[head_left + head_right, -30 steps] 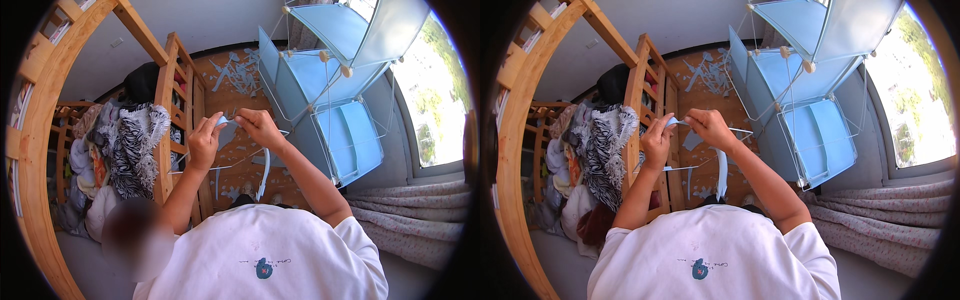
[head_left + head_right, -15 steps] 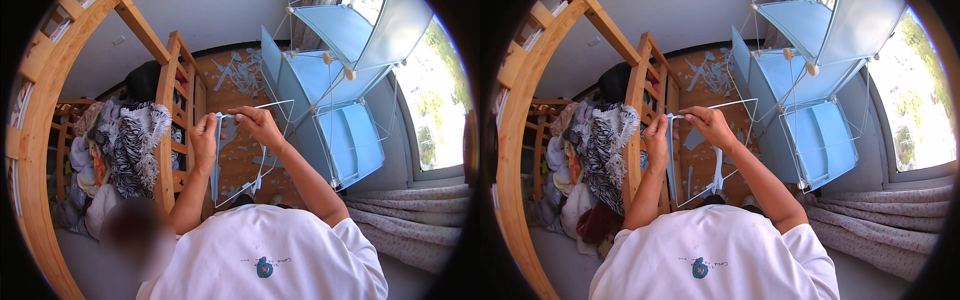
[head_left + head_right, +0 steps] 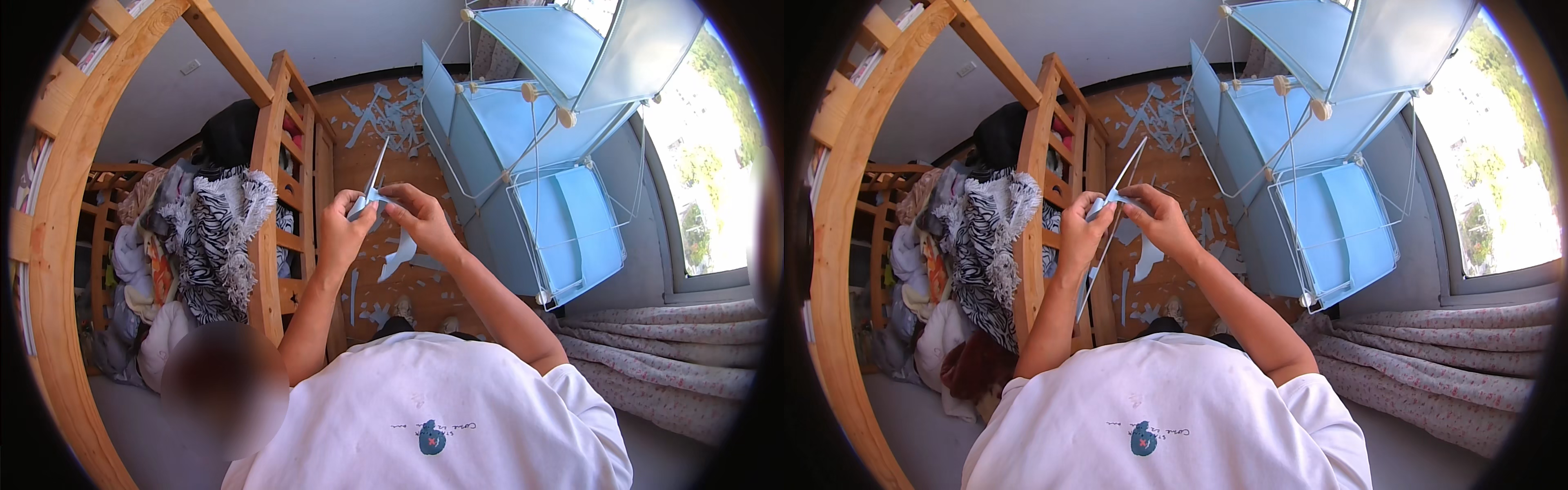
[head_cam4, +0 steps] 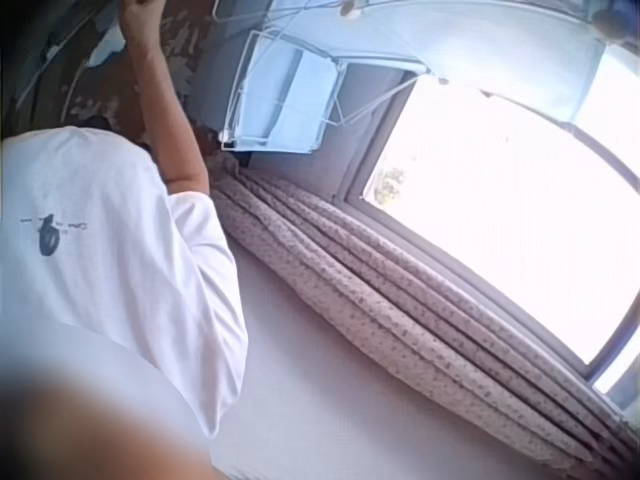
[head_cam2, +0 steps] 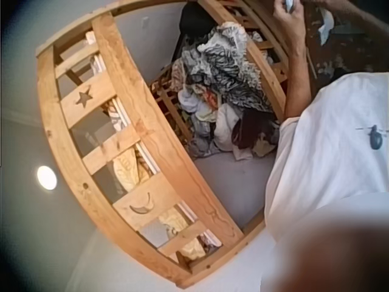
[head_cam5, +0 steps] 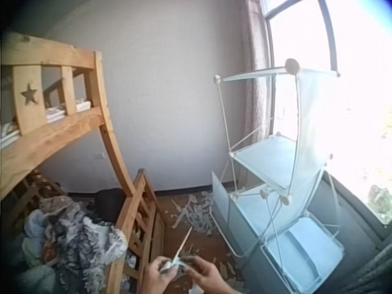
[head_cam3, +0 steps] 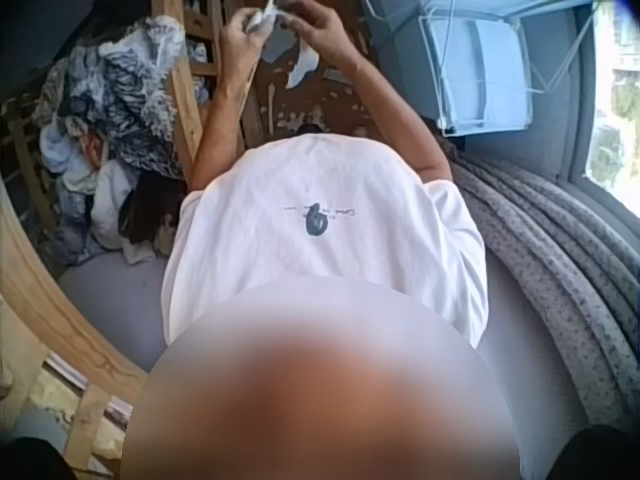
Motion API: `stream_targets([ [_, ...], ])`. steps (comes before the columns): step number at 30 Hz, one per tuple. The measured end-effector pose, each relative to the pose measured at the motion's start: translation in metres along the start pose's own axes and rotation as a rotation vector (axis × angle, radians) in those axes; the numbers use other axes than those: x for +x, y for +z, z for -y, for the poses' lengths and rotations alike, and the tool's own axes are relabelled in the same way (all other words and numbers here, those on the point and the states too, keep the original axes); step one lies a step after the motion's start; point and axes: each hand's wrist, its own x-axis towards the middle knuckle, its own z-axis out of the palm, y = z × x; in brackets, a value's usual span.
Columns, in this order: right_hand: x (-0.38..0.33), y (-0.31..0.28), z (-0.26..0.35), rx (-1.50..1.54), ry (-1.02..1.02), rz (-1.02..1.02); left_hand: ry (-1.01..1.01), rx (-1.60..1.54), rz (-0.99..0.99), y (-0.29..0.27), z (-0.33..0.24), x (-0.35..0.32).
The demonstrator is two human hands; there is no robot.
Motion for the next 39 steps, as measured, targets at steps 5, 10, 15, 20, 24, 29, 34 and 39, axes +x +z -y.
stream_targets([
  [5, -0.001, 0.006, 0.002, -0.293, -0.094, -0.062, -0.165, -0.11, -0.003, -0.001, 0.002, -0.001],
  [10, -0.007, 0.015, 0.009, -0.552, -0.199, -0.149, -0.347, -0.371, 0.016, -0.001, 0.009, 0.003],
  [15, -0.005, 0.01, 0.005, -0.713, -0.208, -0.179, -0.343, -0.335, -0.009, 0.007, 0.006, 0.003],
  [20, -0.004, 0.012, 0.007, -0.807, -0.244, -0.219, -0.219, -0.172, -0.057, 0.009, 0.007, -0.002],
  [24, -0.001, 0.008, 0.006, -0.821, -0.216, -0.194, -0.08, 0.038, -0.098, 0.01, 0.0, -0.004],
  [29, 0.005, 0.004, 0.014, -0.468, -0.067, -0.076, 0.044, 0.207, -0.143, 0.007, 0.003, -0.005],
  [34, 0.009, 0.004, 0.015, -0.557, -0.086, -0.066, -0.114, -0.06, -0.031, 0.001, 0.01, -0.002],
  [39, 0.009, 0.006, 0.01, -0.683, -0.137, -0.11, -0.132, -0.149, -0.021, 0.006, 0.01, -0.002],
])
